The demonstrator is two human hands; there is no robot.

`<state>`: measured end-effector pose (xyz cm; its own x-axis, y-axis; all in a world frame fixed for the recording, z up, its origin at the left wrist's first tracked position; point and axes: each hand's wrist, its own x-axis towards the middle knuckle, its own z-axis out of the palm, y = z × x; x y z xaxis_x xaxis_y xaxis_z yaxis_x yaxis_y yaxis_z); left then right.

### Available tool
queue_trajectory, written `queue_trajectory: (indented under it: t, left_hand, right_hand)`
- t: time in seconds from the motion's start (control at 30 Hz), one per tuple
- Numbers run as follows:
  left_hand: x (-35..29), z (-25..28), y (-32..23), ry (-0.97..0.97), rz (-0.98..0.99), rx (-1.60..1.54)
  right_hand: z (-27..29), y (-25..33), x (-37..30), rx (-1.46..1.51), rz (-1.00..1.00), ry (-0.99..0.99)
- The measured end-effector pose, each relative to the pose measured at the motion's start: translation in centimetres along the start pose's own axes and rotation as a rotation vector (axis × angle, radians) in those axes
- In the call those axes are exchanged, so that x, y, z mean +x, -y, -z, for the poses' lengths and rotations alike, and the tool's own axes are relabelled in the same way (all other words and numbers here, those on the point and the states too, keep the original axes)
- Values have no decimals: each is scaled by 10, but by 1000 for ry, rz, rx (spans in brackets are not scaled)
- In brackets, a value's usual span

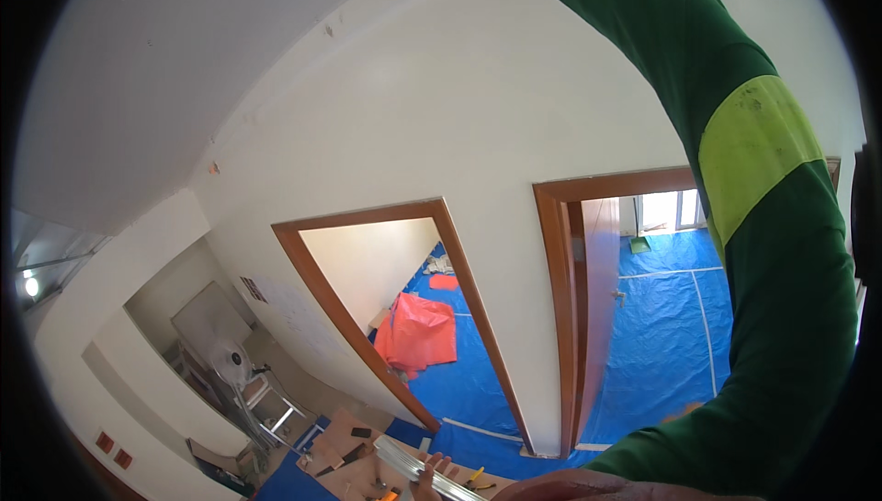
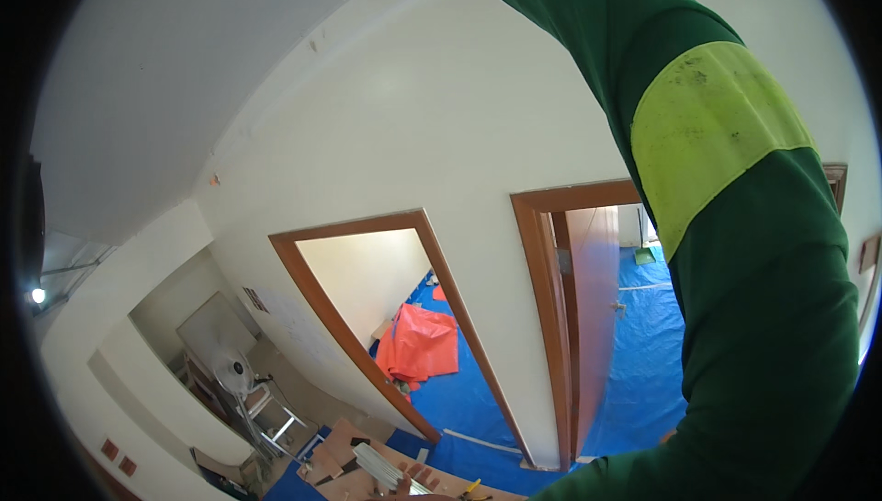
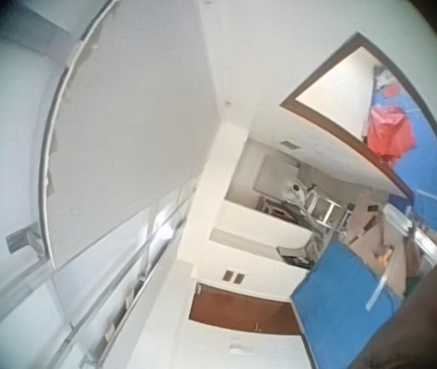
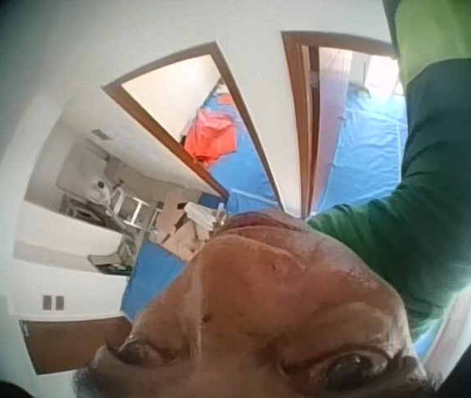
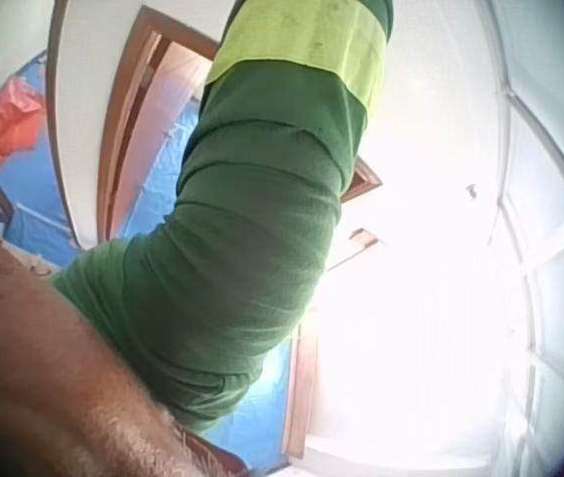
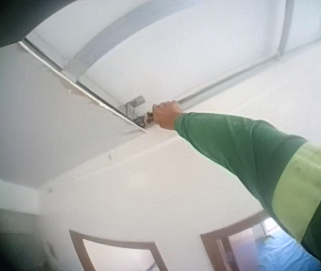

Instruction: The person sits on the floor and uses tin snips to cut several pieces of metal profile. They repeatedly measure, cut, and fit the pieces into a ceiling track, adjusting the cuts as needed.

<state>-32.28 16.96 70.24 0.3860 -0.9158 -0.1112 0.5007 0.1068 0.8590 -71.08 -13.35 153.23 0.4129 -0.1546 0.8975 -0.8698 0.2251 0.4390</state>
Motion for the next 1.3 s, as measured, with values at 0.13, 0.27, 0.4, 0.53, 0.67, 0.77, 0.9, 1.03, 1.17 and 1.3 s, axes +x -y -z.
queue_trajectory:
  t: [0.13, 0.27, 0.4, 0.53, 0.67, 0.77, 0.9, 1.03, 1.17, 1.3]
  left_hand:
    - [4, -4, 2, 11, 4, -1]
    - [-2, -2, 13, 0, 17, -5]
    - [-3, -14, 23, 13, 8, -5]
    - [-10, -32, 34, 40, 12, -2]
    - [-21, -43, 43, 30, 8, 9]
    - [-29, -42, 45, 4, -4, 15]
    - [-34, -38, 46, -28, -29, -3]
    - [-30, -33, 40, -51, -53, -9]
    - [-28, -27, 33, -78, -68, -6]
    - [-20, -31, 38, -54, -59, -12]
  right_hand:
    - [-4, -18, 2, -125, 30, -101]
    - [-8, -17, -2, -98, 52, -140]
    - [-11, -8, -7, 44, -38, -165]
    - [-9, -9, 4, 115, 50, 95]
    - [-1, -8, 2, 255, 24, 175]
    - [22, -15, -13, 380, 49, 278]
    - [42, -34, -7, 390, 128, 412]
    - [26, -44, -8, 389, 189, 230]
    - [27, -28, -10, 347, 161, 211]
    - [-1, -31, -8, 303, 157, 60]
